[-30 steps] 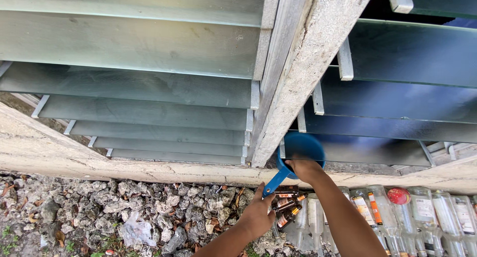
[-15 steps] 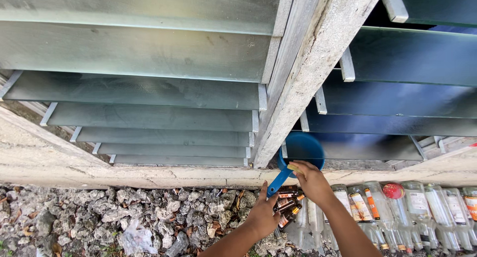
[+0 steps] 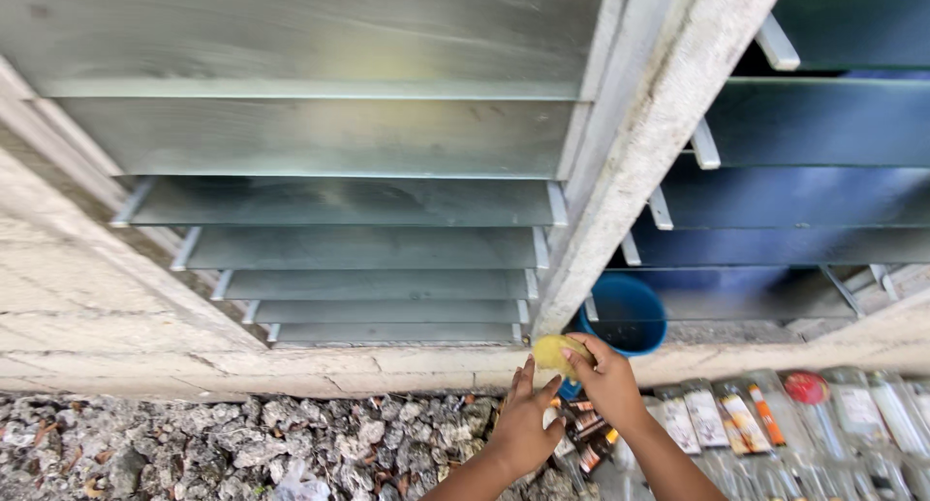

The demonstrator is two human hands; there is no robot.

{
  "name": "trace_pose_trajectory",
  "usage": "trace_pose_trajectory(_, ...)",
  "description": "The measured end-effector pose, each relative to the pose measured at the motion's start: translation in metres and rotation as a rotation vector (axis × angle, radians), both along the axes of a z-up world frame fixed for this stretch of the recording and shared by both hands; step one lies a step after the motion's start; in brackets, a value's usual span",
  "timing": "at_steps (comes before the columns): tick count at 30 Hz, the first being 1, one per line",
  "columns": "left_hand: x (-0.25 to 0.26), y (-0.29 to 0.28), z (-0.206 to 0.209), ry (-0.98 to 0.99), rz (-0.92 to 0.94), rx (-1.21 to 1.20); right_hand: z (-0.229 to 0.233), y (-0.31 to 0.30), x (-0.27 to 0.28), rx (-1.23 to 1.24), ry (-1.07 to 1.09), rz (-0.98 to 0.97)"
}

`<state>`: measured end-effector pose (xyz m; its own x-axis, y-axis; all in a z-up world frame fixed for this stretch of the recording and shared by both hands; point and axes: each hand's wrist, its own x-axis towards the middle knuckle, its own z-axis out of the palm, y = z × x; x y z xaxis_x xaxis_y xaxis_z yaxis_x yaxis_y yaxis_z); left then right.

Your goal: The person closes the louvered window slats by hand, dips a sponge into a bucket of water, and wipes the glass window panes with the sponge.

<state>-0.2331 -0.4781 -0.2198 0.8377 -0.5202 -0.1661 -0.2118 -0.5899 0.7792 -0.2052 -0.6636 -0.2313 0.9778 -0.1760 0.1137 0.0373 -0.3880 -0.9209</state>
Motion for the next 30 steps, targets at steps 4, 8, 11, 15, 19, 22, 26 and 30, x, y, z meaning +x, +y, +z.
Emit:
trace_pose_trajectory(4, 0.010, 0.054, 0.050, -0.218, 0.088, -0.129, 0.053, 0.053, 0.016, 0.245, 0.014, 0.097)
trace_pose_trajectory(8, 0.031, 0.118, 0.147, -0.555, 0.084, -0.153, 0.175, 0.108, 0.034, 0.394, -0.437, 0.261)
trace_pose_trajectory(11, 0.045, 0.164, 0.228, -0.893, 0.063, -0.089, 0.284, 0.147, 0.040, 0.299, -0.702, 0.364)
trace_pose_trajectory(15, 0.072, 0.220, 0.323, -1.310, -0.029, 0.211, 0.409, 0.177, 0.042, -0.405, -0.901, 0.121)
trace_pose_trajectory(19, 0.107, 0.265, 0.404, -1.639, -0.032, 0.566, 0.514, 0.166, 0.069, -0.805, -1.496, -0.243)
trace_pose_trajectory(22, 0.121, 0.289, 0.444, -1.706, 0.119, 0.498, 0.568, 0.159, 0.098, -0.645, -1.610, -0.443)
trace_pose_trajectory(26, 0.136, 0.303, 0.475, -1.762, 0.224, 0.485, 0.578, 0.169, 0.135, -0.752, -1.520, -0.495)
trace_pose_trajectory(30, 0.154, 0.312, 0.499, -1.827, 0.266, 0.533, 0.558, 0.200, 0.155, -0.924, -1.400, -0.446)
